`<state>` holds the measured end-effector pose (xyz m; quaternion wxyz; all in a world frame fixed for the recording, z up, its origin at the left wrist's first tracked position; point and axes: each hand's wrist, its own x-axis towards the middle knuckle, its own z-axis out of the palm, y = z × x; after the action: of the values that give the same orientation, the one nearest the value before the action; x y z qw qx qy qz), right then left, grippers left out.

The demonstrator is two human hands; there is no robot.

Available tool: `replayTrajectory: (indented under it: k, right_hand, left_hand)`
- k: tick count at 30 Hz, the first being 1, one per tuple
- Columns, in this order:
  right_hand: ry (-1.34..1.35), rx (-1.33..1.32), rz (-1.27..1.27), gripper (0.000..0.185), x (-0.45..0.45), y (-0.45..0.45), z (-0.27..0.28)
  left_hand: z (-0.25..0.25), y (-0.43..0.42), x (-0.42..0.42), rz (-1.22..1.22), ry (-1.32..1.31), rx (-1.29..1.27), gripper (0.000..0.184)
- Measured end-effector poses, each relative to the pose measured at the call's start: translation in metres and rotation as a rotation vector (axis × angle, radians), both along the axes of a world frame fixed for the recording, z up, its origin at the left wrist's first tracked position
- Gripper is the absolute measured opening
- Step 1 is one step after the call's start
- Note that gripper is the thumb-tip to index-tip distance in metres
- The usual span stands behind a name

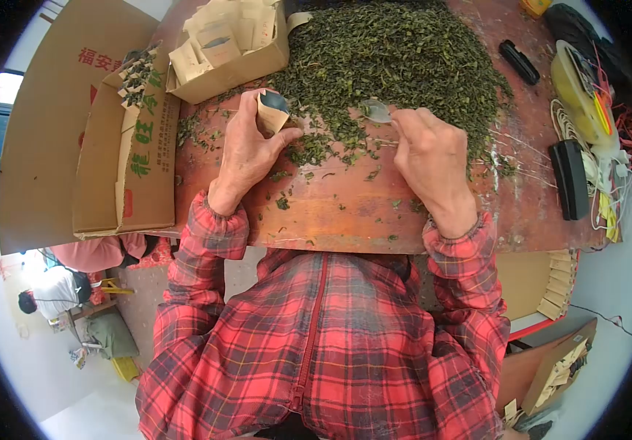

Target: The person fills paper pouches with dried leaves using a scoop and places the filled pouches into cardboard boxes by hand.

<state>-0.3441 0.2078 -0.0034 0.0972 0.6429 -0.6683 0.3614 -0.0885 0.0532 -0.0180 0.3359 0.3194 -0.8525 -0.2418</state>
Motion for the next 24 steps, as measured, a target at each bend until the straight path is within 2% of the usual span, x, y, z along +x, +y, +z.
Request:
replayTrajectory:
  k: [5,9,24]
  right_hand:
    - [0.172,0.159,-0.105,0.003,-0.005,0.004,0.029]
    - [0.26,0.185,-0.122,0.003,-0.008,-0.003,0.034]
    - [-0.07,-0.072,-0.063,0.007,-0.016,-0.046,-0.026]
  left_hand:
    - [0.003,-0.002,-0.013,-0.018,-0.024,0.031,0.064]
    - [0.005,-0.015,-0.026,-0.062,0.008,0.051,0.063]
    - [0.007,-0.015,-0.063,-0.112,0.006,0.188,0.063]
